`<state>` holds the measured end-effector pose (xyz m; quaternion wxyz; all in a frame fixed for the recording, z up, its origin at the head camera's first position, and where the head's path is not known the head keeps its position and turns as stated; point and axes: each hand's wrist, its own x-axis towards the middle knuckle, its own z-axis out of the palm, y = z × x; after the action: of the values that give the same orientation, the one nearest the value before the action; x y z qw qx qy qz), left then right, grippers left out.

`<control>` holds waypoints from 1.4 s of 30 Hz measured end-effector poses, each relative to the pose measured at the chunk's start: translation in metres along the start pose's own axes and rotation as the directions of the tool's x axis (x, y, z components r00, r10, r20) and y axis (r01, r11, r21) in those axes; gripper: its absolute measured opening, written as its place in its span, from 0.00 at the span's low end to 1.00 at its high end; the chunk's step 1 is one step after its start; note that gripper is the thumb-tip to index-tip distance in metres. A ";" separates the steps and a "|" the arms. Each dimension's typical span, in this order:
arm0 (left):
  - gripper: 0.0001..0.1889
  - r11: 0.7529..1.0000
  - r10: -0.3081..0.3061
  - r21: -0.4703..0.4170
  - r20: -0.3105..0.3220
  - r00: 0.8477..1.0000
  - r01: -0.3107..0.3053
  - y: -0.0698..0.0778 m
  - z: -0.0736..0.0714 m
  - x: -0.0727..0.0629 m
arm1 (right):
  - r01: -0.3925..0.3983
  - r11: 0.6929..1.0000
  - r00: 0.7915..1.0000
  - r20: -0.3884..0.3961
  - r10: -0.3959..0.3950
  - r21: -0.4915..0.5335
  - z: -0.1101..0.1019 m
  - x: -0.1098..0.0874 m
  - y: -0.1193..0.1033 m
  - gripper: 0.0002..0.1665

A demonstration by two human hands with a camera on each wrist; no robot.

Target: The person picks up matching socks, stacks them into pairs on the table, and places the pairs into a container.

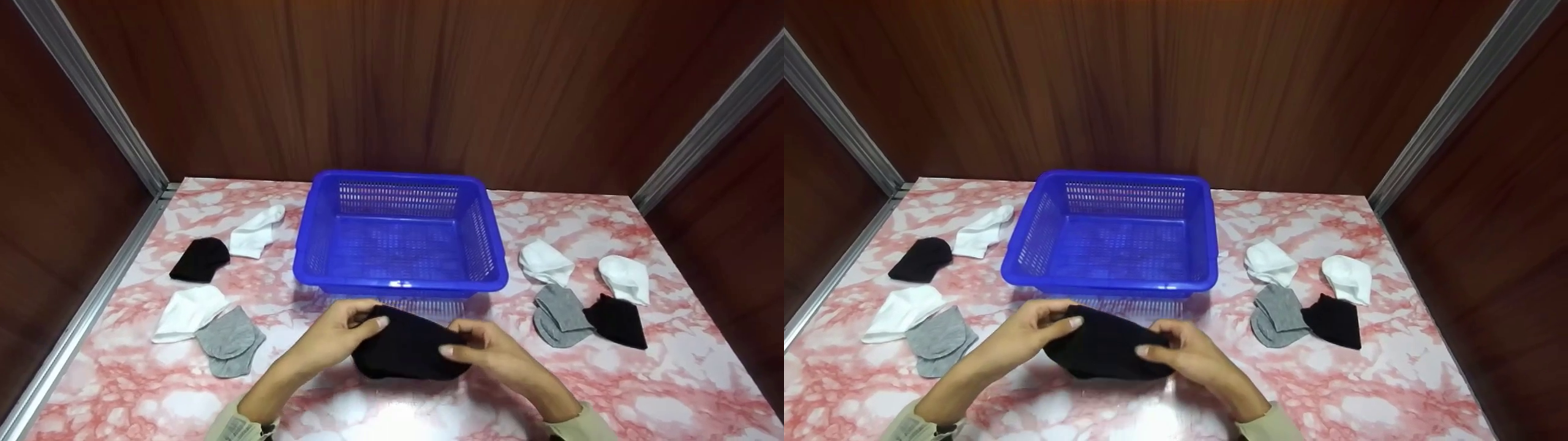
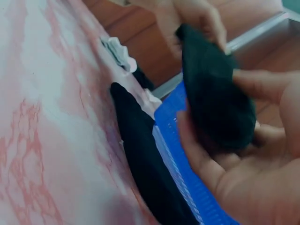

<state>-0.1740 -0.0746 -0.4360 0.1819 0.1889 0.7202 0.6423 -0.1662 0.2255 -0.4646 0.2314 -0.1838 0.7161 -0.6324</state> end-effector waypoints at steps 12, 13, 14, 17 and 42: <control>0.15 0.932 -0.144 0.312 -0.150 0.978 0.185 -0.032 -0.007 0.007 | -0.067 0.973 0.937 -0.348 -0.015 -0.223 -0.001 0.006 0.008 0.20; 0.16 0.920 -0.145 0.342 -0.164 0.976 0.194 -0.033 -0.006 0.007 | -0.070 0.966 0.935 -0.353 -0.023 -0.249 -0.001 0.006 0.009 0.18; 0.17 0.908 -0.137 0.372 -0.173 0.975 0.194 -0.034 -0.005 0.007 | -0.067 0.958 0.935 -0.352 -0.037 -0.279 -0.001 0.006 0.010 0.15; 0.13 0.874 -0.113 0.449 -0.180 0.977 0.184 -0.036 -0.002 0.008 | -0.069 0.927 0.940 -0.334 -0.063 -0.370 -0.003 0.004 0.010 0.09; 0.19 0.569 0.009 0.794 -0.269 0.963 0.216 -0.046 0.008 0.010 | -0.096 0.686 0.948 -0.276 -0.156 -0.721 -0.003 0.004 0.018 0.18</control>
<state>-0.1804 -0.0678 -0.4825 0.0224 0.1286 0.9610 0.2439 -0.1706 0.2280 -0.4826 0.0118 -0.1686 0.9316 -0.3217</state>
